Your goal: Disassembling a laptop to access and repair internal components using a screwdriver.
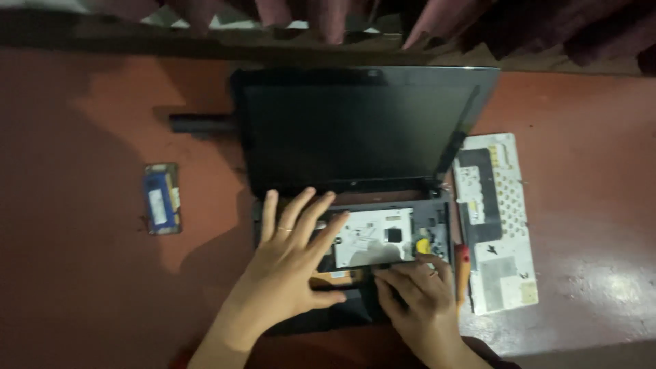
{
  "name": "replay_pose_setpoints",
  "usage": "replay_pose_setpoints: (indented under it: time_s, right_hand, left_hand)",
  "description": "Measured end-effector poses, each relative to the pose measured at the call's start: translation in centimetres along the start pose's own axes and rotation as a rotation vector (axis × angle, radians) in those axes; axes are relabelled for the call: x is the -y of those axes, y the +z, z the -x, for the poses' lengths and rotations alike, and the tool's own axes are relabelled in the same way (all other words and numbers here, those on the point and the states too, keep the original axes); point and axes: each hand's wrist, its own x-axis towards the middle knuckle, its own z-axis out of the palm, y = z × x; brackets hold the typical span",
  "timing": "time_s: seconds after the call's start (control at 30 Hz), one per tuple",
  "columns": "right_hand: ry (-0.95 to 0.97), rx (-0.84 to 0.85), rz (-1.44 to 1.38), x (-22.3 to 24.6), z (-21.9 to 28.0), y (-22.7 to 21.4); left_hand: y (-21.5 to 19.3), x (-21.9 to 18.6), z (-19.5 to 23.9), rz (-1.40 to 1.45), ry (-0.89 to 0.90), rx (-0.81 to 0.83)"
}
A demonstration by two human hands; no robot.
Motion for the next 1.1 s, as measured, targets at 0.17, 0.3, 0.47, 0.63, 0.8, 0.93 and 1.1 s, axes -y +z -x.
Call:
replay_pose_setpoints:
  time_s: [0.17,0.3,0.47,0.63,0.8,0.93,1.1]
  right_hand:
    - [-0.087,0.053,0.064,0.4,-0.6,0.9]
    - [-0.134,0.073,0.089,0.6,-0.8,0.9]
    - [-0.232,0.139,0.172,1.2,-1.5,0.0]
    - [-0.221,0.047,0.064,0.6,-1.2,0.6]
    - [-0.298,0.254,0.429,2.4,-2.0,-1.4]
    - [-0.237,0.351,0.552,2.5,-0.5,-1.7]
    - [-0.229,0.363,0.469,1.9,0.7,-1.5]
  left_hand:
    - [0.6,0.2,0.5,0.012,-0.017,-0.042]
    - [0.7,0.3,0.5,0.034,-0.014,-0.060]
    - [0.8,0.4,0.6,0.025,-0.007,-0.056]
    - [1.0,0.4,0.5,0.023,-0.005,-0.050]
    - [0.5,0.3,0.4,0.044,0.004,-0.055]
    - [0.8,0.3,0.4,0.005,0.027,-0.030]
    - [0.9,0.2,0.3,-0.051,0.018,-0.018]
